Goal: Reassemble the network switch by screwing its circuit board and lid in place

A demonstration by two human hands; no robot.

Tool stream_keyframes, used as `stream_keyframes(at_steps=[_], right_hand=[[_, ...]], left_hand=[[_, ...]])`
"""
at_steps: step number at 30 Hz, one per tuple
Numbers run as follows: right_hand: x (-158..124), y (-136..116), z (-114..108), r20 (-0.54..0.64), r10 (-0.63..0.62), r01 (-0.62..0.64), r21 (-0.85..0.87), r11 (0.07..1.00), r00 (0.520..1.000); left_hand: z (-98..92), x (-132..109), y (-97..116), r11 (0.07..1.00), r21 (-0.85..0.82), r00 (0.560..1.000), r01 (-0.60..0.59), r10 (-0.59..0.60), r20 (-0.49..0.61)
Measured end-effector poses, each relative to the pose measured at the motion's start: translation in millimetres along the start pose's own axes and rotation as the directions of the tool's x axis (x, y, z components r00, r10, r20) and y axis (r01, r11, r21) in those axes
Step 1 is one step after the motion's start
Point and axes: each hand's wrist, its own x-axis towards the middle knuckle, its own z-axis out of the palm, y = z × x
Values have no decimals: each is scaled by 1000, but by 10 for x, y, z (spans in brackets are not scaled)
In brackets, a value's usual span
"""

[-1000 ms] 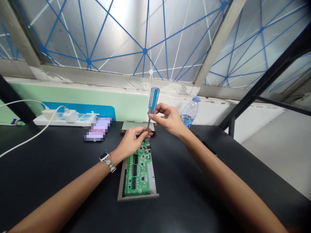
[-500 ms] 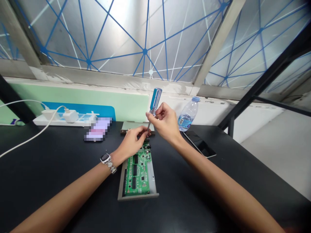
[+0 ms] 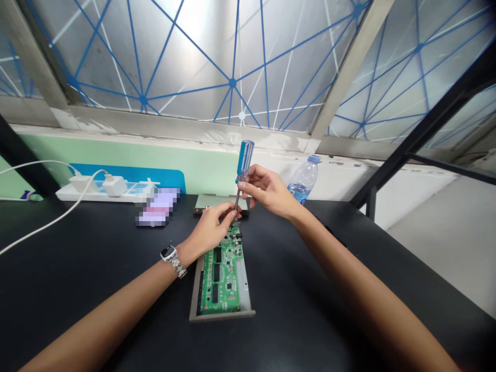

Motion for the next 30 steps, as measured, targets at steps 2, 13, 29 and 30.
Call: stream_keyframes(at_steps=[2, 13, 29, 30], right_hand=[[4, 1, -3, -10, 1, -1, 4, 1000, 1000], [28, 102, -13, -49, -50, 52, 34, 998, 998], [-11, 139, 144, -216, -88, 101, 52, 994, 973], [-9, 141, 147, -215, -80, 95, 59, 994, 973]], left_hand=[[-5, -3, 2, 1000, -4, 1000, 7, -7, 2], [12, -11, -14, 1000, 1, 1000, -11, 11, 2], [36, -46, 14, 978, 202, 998, -48, 54, -24], [39, -49, 18, 974, 222, 998, -47, 54, -25]])
